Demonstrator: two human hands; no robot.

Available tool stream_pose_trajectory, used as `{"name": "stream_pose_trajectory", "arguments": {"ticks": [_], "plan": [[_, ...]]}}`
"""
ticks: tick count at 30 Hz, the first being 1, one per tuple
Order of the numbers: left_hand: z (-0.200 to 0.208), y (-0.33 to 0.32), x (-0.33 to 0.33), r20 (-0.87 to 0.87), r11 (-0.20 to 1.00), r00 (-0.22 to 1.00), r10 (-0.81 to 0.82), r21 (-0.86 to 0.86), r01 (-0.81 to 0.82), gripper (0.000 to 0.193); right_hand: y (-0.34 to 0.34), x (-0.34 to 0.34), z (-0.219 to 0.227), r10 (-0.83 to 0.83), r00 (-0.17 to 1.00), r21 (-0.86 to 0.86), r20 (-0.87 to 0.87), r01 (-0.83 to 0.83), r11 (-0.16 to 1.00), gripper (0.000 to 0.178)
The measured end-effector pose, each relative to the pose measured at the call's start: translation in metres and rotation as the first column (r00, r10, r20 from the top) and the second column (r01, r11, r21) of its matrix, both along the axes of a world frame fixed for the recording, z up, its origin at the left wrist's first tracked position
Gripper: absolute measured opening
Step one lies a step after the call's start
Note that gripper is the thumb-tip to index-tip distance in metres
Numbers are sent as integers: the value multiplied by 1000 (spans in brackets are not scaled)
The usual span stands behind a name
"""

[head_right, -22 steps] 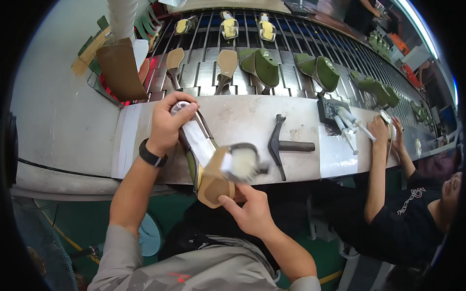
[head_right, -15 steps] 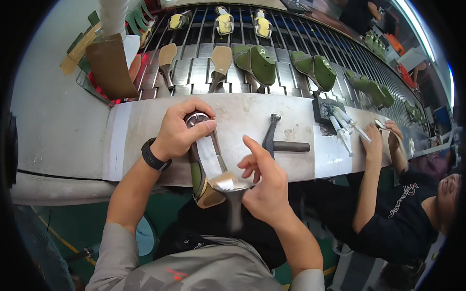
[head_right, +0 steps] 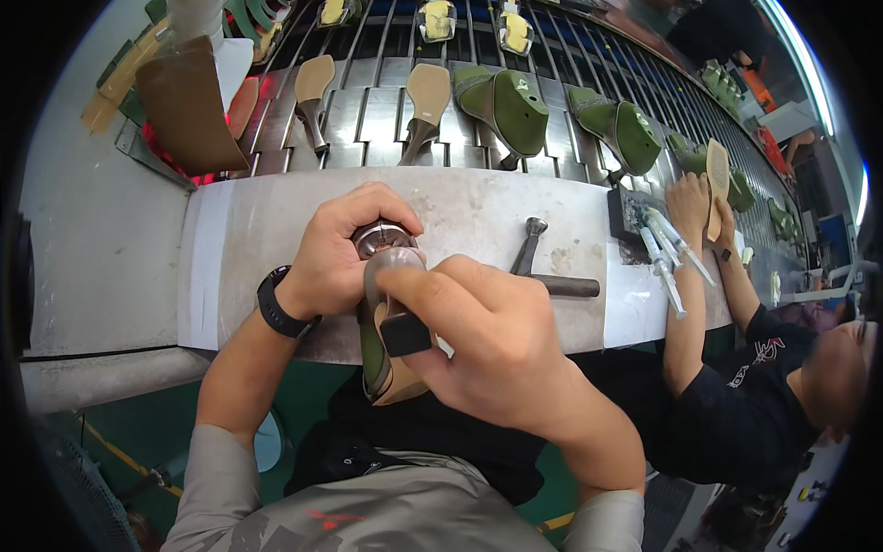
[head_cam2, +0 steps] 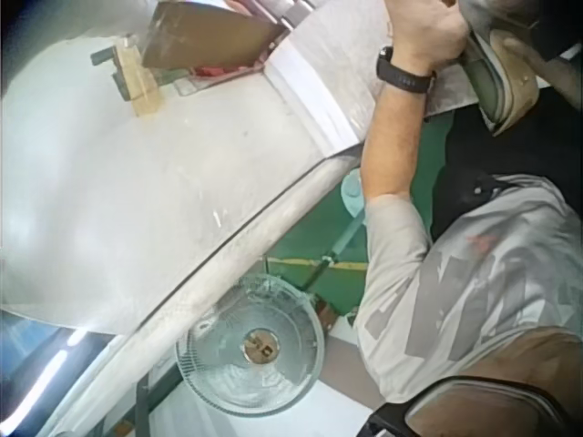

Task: The person assembles high-heeled shoes by taking soles and shoe lasts from a conveyor, aligning and pressing the soles onto the uppers, hammering the edges with a hammer, and applying adhesive into the seams using a syringe.

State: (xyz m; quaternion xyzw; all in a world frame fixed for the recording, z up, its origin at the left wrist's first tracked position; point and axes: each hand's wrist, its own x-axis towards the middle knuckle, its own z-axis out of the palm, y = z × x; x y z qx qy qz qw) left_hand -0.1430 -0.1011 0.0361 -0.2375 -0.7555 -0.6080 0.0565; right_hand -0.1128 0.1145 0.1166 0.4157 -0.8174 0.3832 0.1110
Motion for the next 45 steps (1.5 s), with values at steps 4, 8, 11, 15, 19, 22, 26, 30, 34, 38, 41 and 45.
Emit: {"name": "stream_pose_trajectory", "arguments": {"ticks": [4,8,11,15,19,22,26,30,34,38,41,45], "plan": [[-7,-6,0,81,989,996,-39,148,27,32,3,8,10,26,990,24,-135,-23,999,33],[-4,-6,0,195,962,977,-88,270,33,74,-2,7,-3,26,951,38,-308,-15,999,36],[-3,-6,-1,177,960,978,-109,274,57,79,-8,-3,-24,31,926,-33,-377,-47,998,33],[-5,-8,-3,137,970,986,-99,233,65,82,-13,-8,-35,18,910,-78,-413,-55,995,31],[-3,-10,-3,127,977,988,-84,208,56,81,-15,-7,-31,51,930,-49,-363,-74,996,32],[-4,-12,-2,114,978,991,-77,201,53,81,-17,-7,-29,81,942,-30,-325,-96,995,33],[-4,-14,-3,122,976,989,-87,208,60,81,-23,-14,-37,42,908,-67,-418,-76,995,31],[-4,-16,-4,98,979,992,-80,192,60,81,-26,-15,-37,42,913,-63,-405,-74,995,32],[-3,-20,-3,103,983,992,-71,177,52,81,-30,-18,-37,29,907,-82,-419,-69,994,33],[0,-21,-6,126,986,991,-44,165,23,55,-31,-37,-46,47,906,-112,-421,-103,988,36],[1,-20,-15,181,985,983,27,163,-57,34,-26,-54,-43,85,939,-71,-334,-115,991,32],[3,-8,-25,252,977,945,206,6,-214,35,-20,-54,-27,-53,988,88,-146,67,994,23]]}}
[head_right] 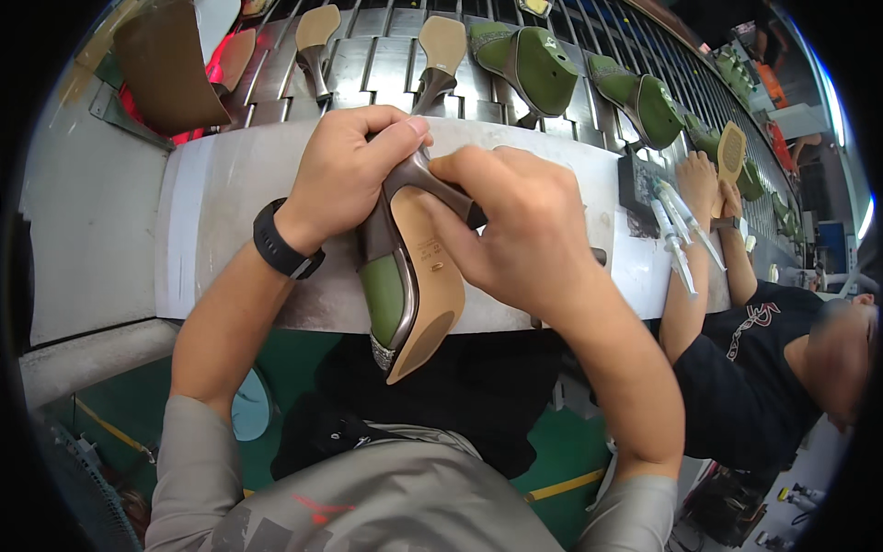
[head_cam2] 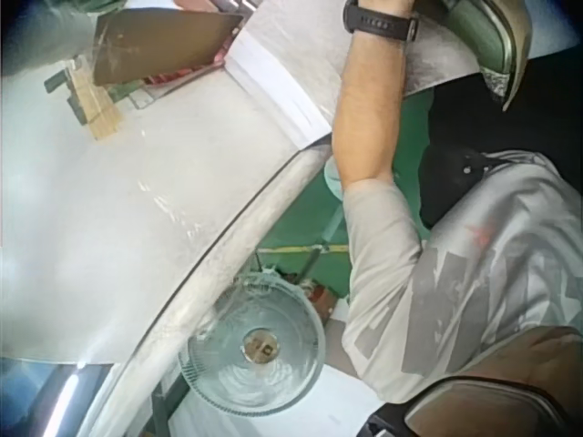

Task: The person assembles high-heeled shoes by taking soles and shoe lasts from a conveyor, aligning and pressing the soles onto the uppers, hammering the edges with a hammer, and applying adhesive into the seams using a syringe.

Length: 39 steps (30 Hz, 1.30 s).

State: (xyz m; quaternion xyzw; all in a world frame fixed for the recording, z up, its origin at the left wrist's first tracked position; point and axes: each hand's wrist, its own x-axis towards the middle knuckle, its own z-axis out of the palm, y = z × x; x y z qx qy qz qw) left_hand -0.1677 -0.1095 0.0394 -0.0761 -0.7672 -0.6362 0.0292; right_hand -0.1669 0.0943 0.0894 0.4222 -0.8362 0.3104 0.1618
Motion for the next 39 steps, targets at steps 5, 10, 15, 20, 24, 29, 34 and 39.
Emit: {"name": "stream_pose_trajectory", "arguments": {"ticks": [5,10,15,20,24,29,34,39], "plan": [[-7,2,4,26,997,1000,17,-74,-15,35,-13,-3,26,-143,918,227,370,60,972,24],[-13,2,9,-70,998,997,-31,-48,28,37,-14,0,9,-138,934,175,330,83,981,15],[-19,7,-5,-114,990,993,-21,-139,5,36,-8,-15,-3,-151,936,137,319,112,984,20],[-9,1,0,-74,980,997,-17,-201,2,34,-5,-8,1,-93,731,11,676,117,993,30],[-17,8,-6,-44,994,999,3,-105,-8,34,18,7,-28,104,642,-319,760,229,920,52],[-9,7,2,-81,998,997,-15,-67,10,34,3,17,-40,216,411,-341,886,262,903,34],[-7,9,0,-88,996,996,1,-88,-9,33,-3,6,-39,179,441,-291,879,199,936,29],[-4,10,0,-58,995,998,-7,-98,1,32,-1,6,-41,177,462,-292,869,190,937,27]]}}
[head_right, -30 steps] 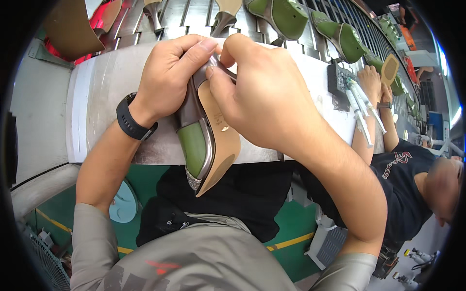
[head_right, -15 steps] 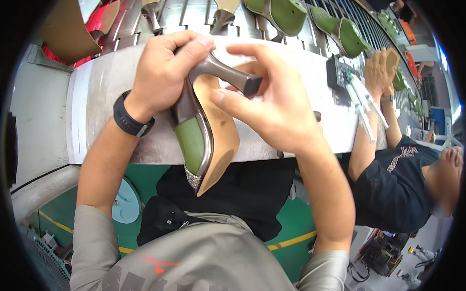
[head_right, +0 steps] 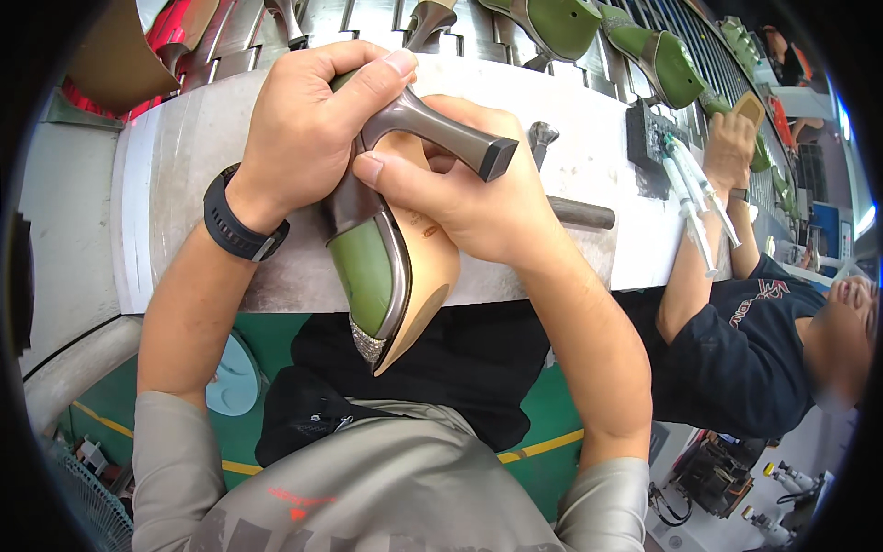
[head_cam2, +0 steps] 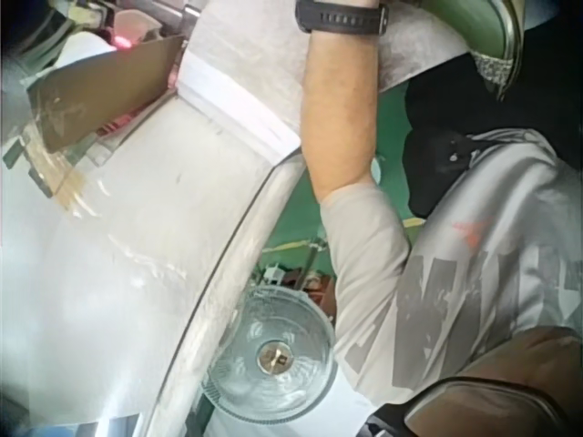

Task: The person assembles high-heeled shoes by taking soles and shoe lasts from a conveyor, aligning and pressing the soles onto the uppers, hammering the edges with a hammer, and applying adhesive into the seams using a syringe.

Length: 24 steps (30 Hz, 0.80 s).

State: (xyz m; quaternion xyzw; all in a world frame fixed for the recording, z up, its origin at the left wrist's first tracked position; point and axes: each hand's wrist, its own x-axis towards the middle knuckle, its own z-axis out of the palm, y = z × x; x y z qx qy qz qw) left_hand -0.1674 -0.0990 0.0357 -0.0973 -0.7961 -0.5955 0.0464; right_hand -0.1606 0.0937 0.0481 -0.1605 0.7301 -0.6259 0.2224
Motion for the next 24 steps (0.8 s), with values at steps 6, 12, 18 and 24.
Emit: {"name": "stream_pose_trajectory", "arguments": {"ticks": [6,12,18,24], "plan": [[-7,6,-1,-119,995,989,89,59,-83,38,-5,21,-5,-130,991,-124,-25,126,984,32],[-4,6,2,-164,991,981,108,94,-94,38,3,25,-7,18,971,-156,237,20,988,37],[7,3,6,-29,998,999,45,-46,-46,32,-1,39,3,-102,995,74,-7,102,992,43],[7,2,9,-65,998,996,58,-29,-60,32,20,30,-4,35,902,-89,431,4,996,63]]}}
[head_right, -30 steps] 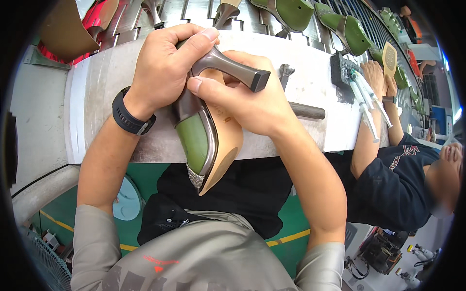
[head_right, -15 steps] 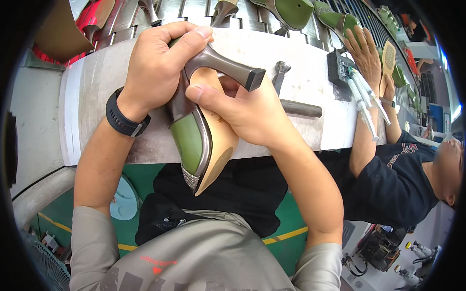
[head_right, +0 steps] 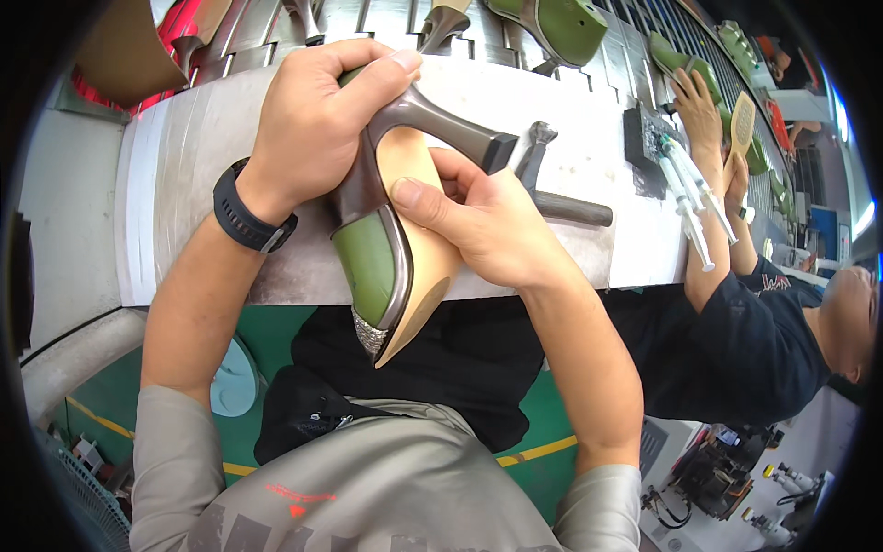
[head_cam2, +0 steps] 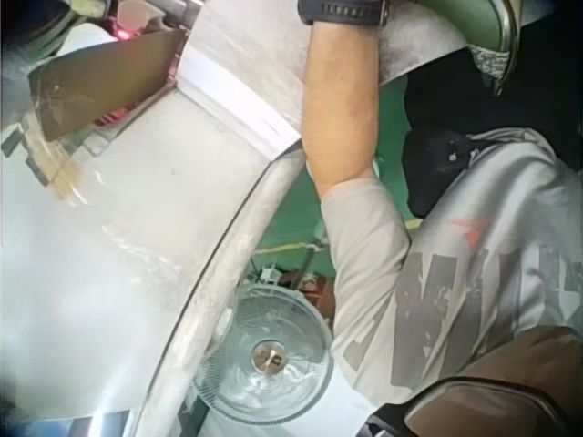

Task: The person assembles high-heeled shoes by taking soles and shoe lasts from a conveyor, aligning and pressing the soles onto the uppers, hammering the edges with a hammer, and applying adhesive into the seams using a syringe.

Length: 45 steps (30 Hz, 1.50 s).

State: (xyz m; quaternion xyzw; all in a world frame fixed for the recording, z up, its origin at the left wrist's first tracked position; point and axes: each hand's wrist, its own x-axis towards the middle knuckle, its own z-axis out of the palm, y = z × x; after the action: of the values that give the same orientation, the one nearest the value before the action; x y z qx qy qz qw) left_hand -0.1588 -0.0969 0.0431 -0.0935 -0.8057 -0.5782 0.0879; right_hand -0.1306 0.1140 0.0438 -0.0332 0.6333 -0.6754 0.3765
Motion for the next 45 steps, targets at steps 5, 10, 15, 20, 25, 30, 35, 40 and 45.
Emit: {"name": "stream_pose_trajectory", "arguments": {"ticks": [5,10,15,20,25,30,35,40,45], "plan": [[-2,4,0,11,999,999,51,-3,-51,31,-5,2,0,-20,995,80,-100,28,996,48],[5,9,1,11,996,997,78,-42,-77,33,-13,9,10,-55,989,136,-134,73,988,54],[3,4,-2,-28,998,999,41,-52,-42,34,-13,13,10,-37,972,201,-231,85,976,49],[-2,3,2,-20,999,999,44,30,-43,35,8,25,25,35,996,12,-83,-34,999,49],[2,2,3,-9,999,999,37,-4,-37,35,4,18,28,72,997,87,-11,-71,994,52],[-2,1,2,-13,1000,1000,22,3,-22,34,-4,8,12,14,996,88,-89,-6,996,53],[8,-9,14,8,999,999,-41,31,41,36,-22,9,25,-78,986,40,-150,85,996,48],[4,-57,43,-121,990,991,-60,121,75,57,-34,11,45,59,882,218,-467,50,975,45],[-9,-62,125,-102,961,962,252,146,-236,84,-5,12,46,233,477,366,-847,206,908,58]]}}
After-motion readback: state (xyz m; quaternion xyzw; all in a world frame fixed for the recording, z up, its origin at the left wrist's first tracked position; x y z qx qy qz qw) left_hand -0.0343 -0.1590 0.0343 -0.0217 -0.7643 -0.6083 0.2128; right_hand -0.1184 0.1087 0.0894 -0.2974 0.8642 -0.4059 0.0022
